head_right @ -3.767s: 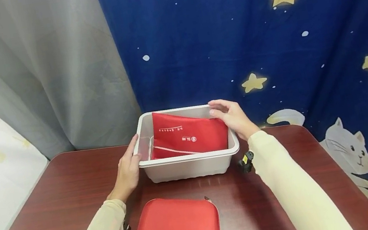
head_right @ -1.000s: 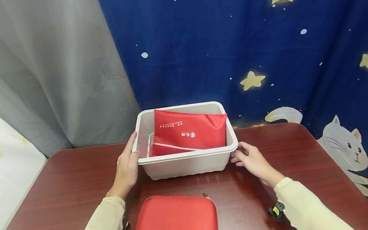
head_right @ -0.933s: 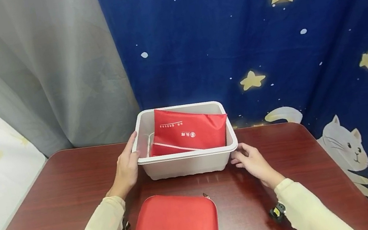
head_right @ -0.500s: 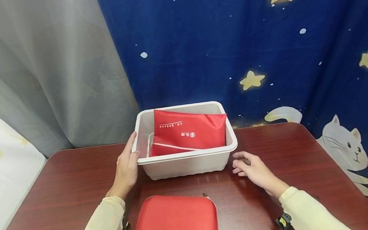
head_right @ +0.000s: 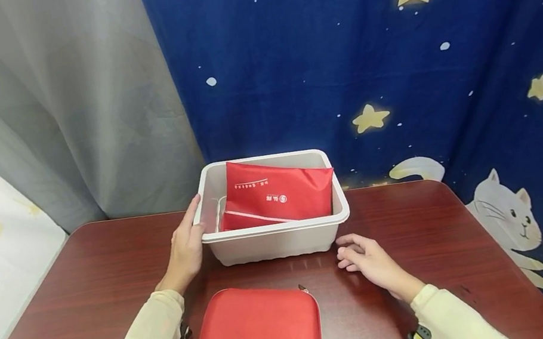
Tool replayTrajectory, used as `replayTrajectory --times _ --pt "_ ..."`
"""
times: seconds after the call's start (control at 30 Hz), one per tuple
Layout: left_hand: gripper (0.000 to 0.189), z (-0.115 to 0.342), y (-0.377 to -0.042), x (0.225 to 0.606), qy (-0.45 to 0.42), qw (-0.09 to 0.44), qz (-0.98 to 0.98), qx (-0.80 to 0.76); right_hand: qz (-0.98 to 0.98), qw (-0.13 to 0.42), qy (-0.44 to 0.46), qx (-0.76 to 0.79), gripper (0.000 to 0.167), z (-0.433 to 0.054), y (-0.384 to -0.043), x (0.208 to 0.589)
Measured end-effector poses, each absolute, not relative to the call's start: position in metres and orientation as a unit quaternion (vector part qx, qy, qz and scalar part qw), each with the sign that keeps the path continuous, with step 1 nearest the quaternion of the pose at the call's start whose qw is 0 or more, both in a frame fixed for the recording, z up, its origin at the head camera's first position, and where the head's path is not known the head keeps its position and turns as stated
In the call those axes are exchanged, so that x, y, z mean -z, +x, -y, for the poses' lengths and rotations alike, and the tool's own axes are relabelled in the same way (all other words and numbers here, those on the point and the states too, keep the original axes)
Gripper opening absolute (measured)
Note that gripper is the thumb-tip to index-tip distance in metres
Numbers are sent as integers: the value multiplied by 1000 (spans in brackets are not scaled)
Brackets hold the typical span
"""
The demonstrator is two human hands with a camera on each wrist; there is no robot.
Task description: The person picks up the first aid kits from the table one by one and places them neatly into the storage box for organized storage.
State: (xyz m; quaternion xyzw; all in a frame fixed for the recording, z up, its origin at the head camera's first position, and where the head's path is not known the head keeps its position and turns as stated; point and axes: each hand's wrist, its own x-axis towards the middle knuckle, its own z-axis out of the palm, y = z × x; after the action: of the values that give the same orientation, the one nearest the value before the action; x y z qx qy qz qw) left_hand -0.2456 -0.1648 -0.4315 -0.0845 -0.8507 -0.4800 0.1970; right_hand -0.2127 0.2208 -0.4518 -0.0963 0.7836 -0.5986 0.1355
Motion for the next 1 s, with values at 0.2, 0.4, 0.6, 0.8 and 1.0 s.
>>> replayTrajectory --times 0.2,0.4,0.6,0.8,1.0 --pt "60 165 -246 431 -84 197 851 480 -781 145 -117 596 47 -216 -206 453" --pt "60 165 -246 431 -86 199 850 481 -780 155 -128 592 46 -210 -201 453" --pt "60 165 -246 431 -85 198 850 480 -777 173 -140 589 46 -202 -196 453" --pt "60 165 -246 431 -86 197 850 480 -773 186 -141 590 46 -196 -193 453" --pt "60 165 -245 431 -89 194 849 484 -776 194 -150 582 48 -192 -190 455"
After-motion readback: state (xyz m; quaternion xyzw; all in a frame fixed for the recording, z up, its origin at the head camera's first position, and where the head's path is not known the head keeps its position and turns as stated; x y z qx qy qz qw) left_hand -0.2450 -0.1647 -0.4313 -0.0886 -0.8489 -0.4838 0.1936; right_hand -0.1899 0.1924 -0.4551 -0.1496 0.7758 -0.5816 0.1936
